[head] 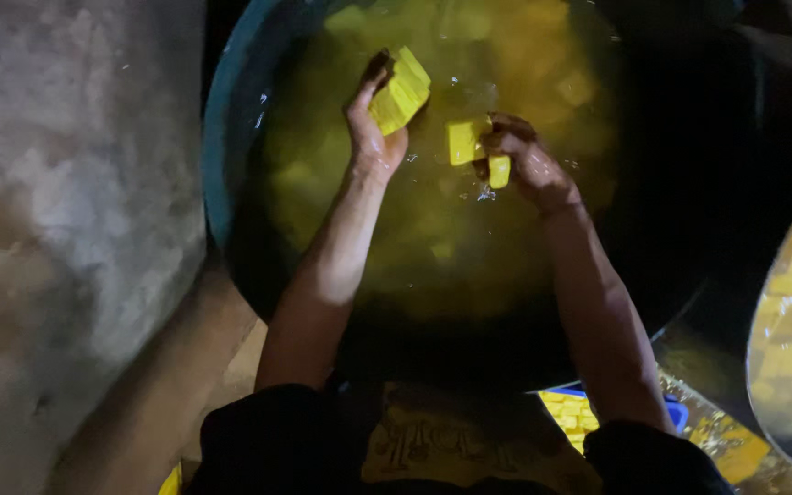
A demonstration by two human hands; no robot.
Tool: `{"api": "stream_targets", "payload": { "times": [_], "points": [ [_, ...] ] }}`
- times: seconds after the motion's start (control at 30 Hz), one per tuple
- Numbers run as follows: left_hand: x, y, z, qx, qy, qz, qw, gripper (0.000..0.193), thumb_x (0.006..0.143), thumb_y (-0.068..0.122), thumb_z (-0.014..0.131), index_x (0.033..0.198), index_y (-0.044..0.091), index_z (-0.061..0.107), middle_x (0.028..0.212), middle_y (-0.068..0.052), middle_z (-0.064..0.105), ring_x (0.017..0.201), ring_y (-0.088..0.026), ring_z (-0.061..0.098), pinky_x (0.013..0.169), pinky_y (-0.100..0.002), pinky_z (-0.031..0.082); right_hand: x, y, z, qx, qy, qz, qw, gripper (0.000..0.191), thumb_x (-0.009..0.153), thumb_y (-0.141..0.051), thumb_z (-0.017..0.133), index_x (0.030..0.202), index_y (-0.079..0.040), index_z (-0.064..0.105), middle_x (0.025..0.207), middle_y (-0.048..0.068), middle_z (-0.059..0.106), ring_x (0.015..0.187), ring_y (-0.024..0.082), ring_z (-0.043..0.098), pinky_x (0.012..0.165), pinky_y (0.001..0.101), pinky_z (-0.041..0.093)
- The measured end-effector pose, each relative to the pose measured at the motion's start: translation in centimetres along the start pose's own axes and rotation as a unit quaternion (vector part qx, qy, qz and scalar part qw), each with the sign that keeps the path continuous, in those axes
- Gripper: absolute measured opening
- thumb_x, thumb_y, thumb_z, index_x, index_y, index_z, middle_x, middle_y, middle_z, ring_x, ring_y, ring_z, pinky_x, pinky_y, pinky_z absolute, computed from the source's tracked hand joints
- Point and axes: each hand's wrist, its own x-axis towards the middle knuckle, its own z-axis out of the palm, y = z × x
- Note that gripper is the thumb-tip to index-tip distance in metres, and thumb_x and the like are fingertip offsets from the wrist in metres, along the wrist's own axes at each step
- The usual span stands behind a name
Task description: The person rinses yellow tofu blocks in a large water-filled basin, rubbing and turning each block by hand before placing it into a blue plastic crate. After washing several blocks, the person lifts the filled crate and carries it across the wet floor to stack it with other crates.
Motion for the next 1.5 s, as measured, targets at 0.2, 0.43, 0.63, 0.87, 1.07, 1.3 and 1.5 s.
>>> {"api": "stream_targets", "payload": {
  "times": [0.2, 0.43, 0.63, 0.87, 1.07, 1.3, 1.5],
  "points": [
    [-2.4, -5.4, 2.8, 0.086, 0.056, -0.086, 0.991, 0.043, 0.089, 0.022, 0.061, 0.131, 0.011, 0.062, 0.118, -0.013, 0.067, 0.102, -0.027, 0.067, 0.082, -0.04, 0.062, -4.6, -4.0, 0.3, -0.308, -0.071, -0.288, 0.904, 0.028, 0.098, -0.023, 0.067, 0.117, -0.005, 0.077, 0.107, 0.009, 0.073, 0.072, 0.014, 0.073, 0.055, 0.0258, 0.055],
    [-6.0, -11.2, 2.9, -0.066, -0.115, -0.156, 0.979, 0.036, 0.101, 0.024, 0.055, 0.128, 0.002, 0.061, 0.114, -0.012, 0.069, 0.104, -0.027, 0.066, 0.088, -0.04, 0.059, -11.4, -2.7, 1.3, -0.165, 0.127, -0.171, 0.963, 0.053, 0.099, -0.039, 0.077, 0.133, -0.002, 0.06, 0.113, 0.012, 0.069, 0.097, 0.015, 0.067, 0.08, 0.0289, 0.054],
    [-10.8, -13.9, 5.6, 0.007, -0.134, -0.226, 0.965, 0.036, 0.098, 0.022, 0.058, 0.129, 0.004, 0.062, 0.118, -0.01, 0.07, 0.109, -0.027, 0.068, 0.098, -0.042, 0.056, -17.0, -1.7, 1.4, -0.451, 0.309, -0.289, 0.786, 0.098, 0.092, -0.05, 0.093, 0.157, -0.003, 0.037, 0.158, 0.025, 0.03, 0.151, 0.041, 0.033, 0.127, 0.0505, 0.036],
    [-25.8, -17.0, 14.3, 0.198, -0.311, -0.323, 0.872, 0.056, 0.114, 0.046, 0.054, 0.153, 0.008, 0.043, 0.146, -0.011, 0.05, 0.133, -0.025, 0.053, 0.116, -0.04, 0.044, -32.5, 3.2, -2.1, -0.125, 0.27, -0.35, 0.888, 0.094, 0.079, -0.052, 0.088, 0.151, -0.01, 0.044, 0.171, 0.022, 0.02, 0.156, 0.037, 0.026, 0.131, 0.0476, 0.026],
    [-42.3, -24.5, 12.0, 0.546, -0.584, -0.141, 0.584, 0.065, 0.12, 0.039, 0.049, 0.167, 0.003, 0.024, 0.176, -0.015, 0.014, 0.163, -0.029, 0.017, 0.137, -0.041, 0.022, -47.8, 16.4, -0.6, 0.303, 0.414, -0.5, 0.698, 0.078, 0.075, -0.059, 0.084, 0.133, -0.015, 0.058, 0.159, 0.013, 0.046, 0.151, 0.029, 0.047, 0.13, 0.0471, 0.037],
    [-42.5, -27.0, 7.2, 0.557, -0.493, -0.324, 0.585, 0.065, 0.107, 0.028, 0.058, 0.16, 0.0, 0.033, 0.168, -0.015, 0.034, 0.152, -0.028, 0.04, 0.125, -0.041, 0.036, -59.6, 42.4, -8.2, 0.353, 0.672, -0.393, 0.519, 0.069, 0.087, -0.034, 0.086, 0.141, -0.007, 0.053, 0.136, 0.012, 0.06, 0.133, 0.03, 0.057, 0.124, 0.0503, 0.04],
    [-38.4, -23.6, 6.0, 0.625, -0.422, -0.303, 0.582, 0.066, 0.101, 0.023, 0.061, 0.158, 0.0, 0.037, 0.157, -0.015, 0.048, 0.136, -0.026, 0.058, 0.108, -0.038, 0.049, -58.7, 52.7, -18.8, -0.031, 0.929, 0.115, 0.35, 0.103, 0.071, -0.062, 0.091, 0.138, 0.001, 0.046, 0.142, 0.029, 0.041, 0.136, 0.041, 0.042, 0.119, 0.0553, 0.037]
  ]
}}
